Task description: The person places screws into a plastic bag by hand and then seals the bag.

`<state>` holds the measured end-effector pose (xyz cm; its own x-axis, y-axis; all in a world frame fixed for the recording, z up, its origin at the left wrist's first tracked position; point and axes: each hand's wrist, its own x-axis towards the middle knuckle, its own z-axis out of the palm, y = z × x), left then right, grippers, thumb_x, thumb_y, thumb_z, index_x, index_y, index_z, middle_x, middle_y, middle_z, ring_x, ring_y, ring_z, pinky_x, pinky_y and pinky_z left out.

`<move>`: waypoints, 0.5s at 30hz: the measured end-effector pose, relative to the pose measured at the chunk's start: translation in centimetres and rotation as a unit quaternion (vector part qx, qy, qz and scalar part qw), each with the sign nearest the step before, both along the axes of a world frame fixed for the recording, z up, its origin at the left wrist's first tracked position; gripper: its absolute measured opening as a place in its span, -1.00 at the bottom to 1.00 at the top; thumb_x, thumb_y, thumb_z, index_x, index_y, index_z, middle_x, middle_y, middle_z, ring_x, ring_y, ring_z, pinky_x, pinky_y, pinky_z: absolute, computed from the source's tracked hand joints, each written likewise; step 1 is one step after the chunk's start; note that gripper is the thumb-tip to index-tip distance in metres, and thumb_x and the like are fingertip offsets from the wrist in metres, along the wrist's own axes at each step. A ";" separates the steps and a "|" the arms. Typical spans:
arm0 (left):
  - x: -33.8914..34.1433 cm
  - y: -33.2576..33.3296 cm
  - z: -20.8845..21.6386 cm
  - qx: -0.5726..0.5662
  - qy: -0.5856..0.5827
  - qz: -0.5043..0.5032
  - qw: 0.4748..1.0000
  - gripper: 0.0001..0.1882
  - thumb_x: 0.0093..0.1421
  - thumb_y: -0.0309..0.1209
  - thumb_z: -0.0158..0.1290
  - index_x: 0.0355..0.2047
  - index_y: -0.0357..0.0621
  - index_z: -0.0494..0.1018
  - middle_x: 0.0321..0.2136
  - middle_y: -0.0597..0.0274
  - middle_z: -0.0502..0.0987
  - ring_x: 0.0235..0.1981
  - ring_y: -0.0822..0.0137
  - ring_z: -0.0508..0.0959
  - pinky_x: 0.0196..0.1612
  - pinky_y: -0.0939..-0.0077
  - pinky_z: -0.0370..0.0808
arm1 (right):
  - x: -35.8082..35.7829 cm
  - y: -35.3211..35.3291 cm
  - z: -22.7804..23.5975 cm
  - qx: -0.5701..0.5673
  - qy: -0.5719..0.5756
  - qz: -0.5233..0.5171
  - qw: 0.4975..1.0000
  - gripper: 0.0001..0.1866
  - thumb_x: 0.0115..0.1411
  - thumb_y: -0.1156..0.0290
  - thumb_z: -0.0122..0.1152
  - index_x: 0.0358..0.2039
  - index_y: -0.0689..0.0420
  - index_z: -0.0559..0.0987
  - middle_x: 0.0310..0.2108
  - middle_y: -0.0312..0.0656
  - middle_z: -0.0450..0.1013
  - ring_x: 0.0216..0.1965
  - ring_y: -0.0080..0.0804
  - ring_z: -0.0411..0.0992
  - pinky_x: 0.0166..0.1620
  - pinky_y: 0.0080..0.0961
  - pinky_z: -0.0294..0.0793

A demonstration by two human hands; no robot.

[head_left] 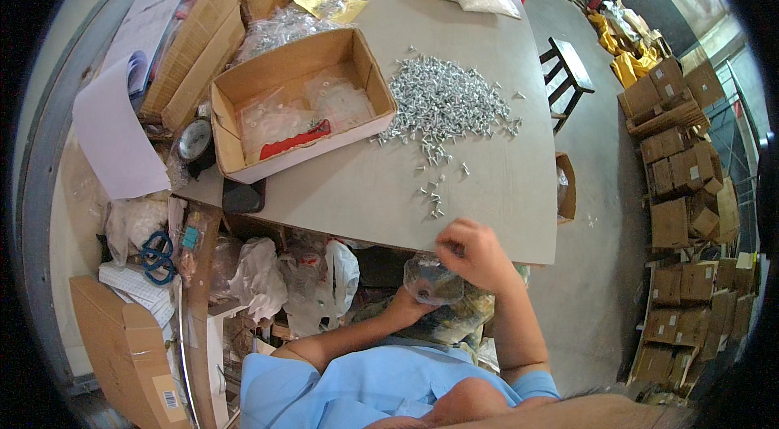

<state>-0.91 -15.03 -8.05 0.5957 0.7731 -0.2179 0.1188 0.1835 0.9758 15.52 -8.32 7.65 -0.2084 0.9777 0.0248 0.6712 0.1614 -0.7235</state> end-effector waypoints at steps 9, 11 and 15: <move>0.6 -1.2 -4.2 -0.019 -0.022 0.019 0.999 -0.62 -0.02 -0.32 0.27 -0.25 -0.26 0.45 -0.31 0.03 0.55 -0.24 0.21 0.54 -0.16 0.34 0.45 | -2.1 3.2 -2.7 0.190 -0.098 -0.126 0.969 -0.82 -0.03 0.43 0.25 -0.39 0.17 0.49 -0.39 -0.07 0.40 -0.32 -0.04 0.40 -0.27 -0.26 0.42; 0.8 -0.6 -2.7 0.013 -0.051 0.032 0.998 -0.62 -0.02 -0.32 0.27 -0.24 -0.26 0.45 -0.30 0.05 0.55 -0.24 0.21 0.54 -0.16 0.33 0.45 | -1.8 2.5 -3.0 0.169 -0.111 -0.121 0.972 -0.83 -0.03 0.43 0.25 -0.40 0.16 0.49 -0.40 -0.07 0.40 -0.34 -0.05 0.40 -0.28 -0.26 0.42; 0.5 -0.5 -1.3 -0.034 -0.056 0.028 0.997 -0.63 -0.01 -0.32 0.26 -0.24 -0.25 0.45 -0.29 0.07 0.56 -0.21 0.22 0.54 -0.13 0.34 0.43 | -1.9 -0.1 -1.6 0.053 -0.095 -0.046 0.993 -0.82 -0.04 0.43 0.26 -0.39 0.16 0.51 -0.39 -0.08 0.40 -0.36 -0.10 0.41 -0.31 -0.30 0.43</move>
<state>-0.40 -15.52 -9.40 0.5756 0.7917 -0.2048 -0.0034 0.2527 0.9675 13.63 -8.44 6.09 -0.1299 0.9867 0.0974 0.8094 0.1623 -0.5644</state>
